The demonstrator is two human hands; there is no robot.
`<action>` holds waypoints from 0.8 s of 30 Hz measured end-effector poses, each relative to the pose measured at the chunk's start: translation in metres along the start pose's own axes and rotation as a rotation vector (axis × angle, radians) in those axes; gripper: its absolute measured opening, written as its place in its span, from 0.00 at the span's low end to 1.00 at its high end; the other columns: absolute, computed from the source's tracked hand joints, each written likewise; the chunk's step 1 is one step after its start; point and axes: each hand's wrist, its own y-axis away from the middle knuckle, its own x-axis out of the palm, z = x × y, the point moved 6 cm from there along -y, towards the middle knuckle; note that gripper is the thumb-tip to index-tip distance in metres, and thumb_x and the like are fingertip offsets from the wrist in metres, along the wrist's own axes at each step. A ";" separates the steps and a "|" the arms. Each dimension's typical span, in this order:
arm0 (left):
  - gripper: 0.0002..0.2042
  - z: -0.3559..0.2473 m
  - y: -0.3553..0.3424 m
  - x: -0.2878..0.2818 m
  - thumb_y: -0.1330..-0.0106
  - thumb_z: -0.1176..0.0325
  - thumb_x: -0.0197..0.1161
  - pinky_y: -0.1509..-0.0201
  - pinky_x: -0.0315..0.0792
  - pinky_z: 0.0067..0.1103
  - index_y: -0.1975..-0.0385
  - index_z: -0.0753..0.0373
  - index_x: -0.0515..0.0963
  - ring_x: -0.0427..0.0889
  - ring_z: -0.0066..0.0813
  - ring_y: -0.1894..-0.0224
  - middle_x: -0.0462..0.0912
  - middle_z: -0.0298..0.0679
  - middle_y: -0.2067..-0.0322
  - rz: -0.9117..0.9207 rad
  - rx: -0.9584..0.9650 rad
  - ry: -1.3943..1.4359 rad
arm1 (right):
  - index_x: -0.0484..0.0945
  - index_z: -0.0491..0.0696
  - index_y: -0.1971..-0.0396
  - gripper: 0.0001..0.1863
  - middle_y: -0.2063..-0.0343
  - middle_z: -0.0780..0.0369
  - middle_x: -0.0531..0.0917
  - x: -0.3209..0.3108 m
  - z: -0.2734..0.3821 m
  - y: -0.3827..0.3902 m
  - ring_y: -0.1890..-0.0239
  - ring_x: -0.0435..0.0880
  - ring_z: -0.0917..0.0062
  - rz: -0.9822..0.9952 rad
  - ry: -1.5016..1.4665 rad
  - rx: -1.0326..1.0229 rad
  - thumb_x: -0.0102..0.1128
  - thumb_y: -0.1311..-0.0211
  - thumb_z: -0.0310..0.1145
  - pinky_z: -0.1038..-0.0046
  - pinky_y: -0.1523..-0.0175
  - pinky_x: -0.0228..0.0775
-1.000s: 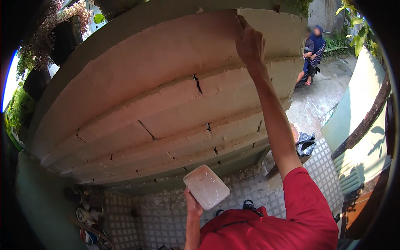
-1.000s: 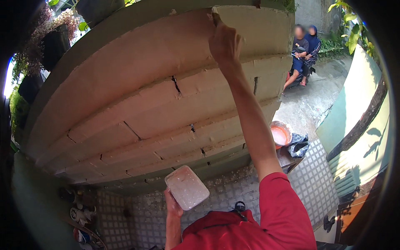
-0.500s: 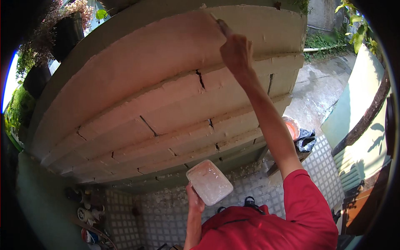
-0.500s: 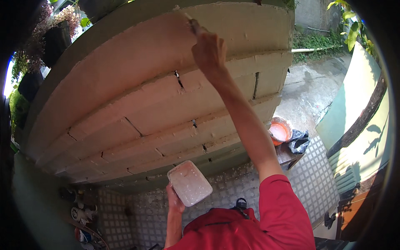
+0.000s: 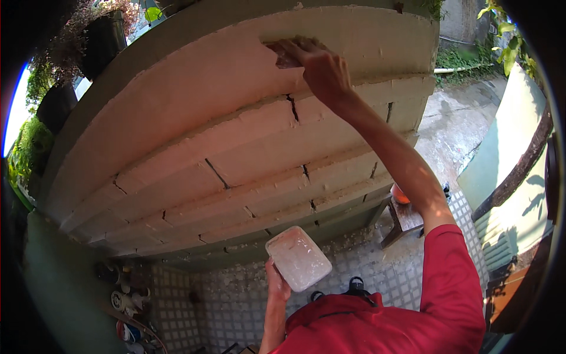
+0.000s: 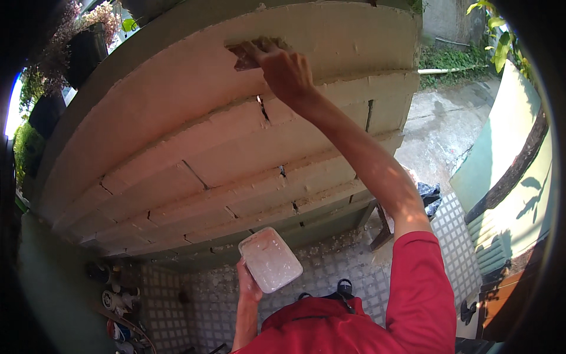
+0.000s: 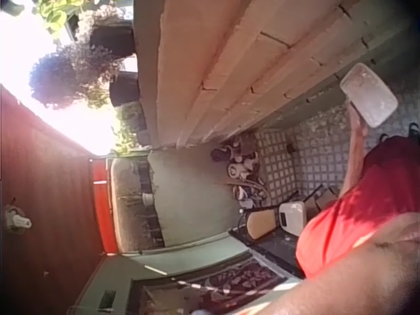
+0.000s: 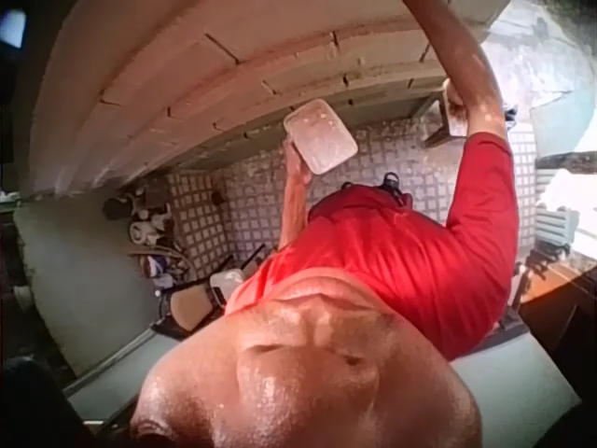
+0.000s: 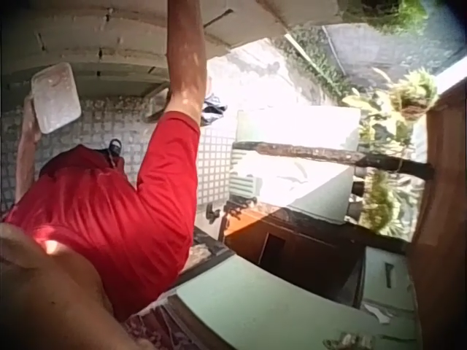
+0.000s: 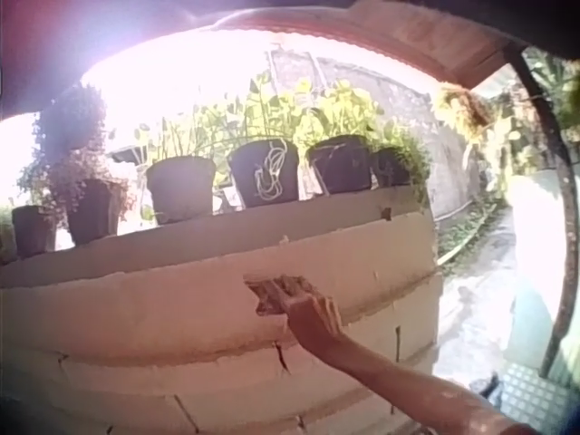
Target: Apply plaster or wall compound to a brick wall using a scraper.
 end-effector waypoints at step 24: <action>0.27 0.007 0.003 -0.027 0.30 0.46 0.41 0.39 0.68 0.29 0.41 0.60 0.69 0.76 0.34 0.43 0.76 0.36 0.45 -0.014 -0.022 0.057 | 0.76 0.58 0.45 0.23 0.51 0.63 0.79 0.012 -0.021 0.028 0.51 0.81 0.62 0.036 0.215 -0.079 0.60 0.42 0.28 0.63 0.55 0.80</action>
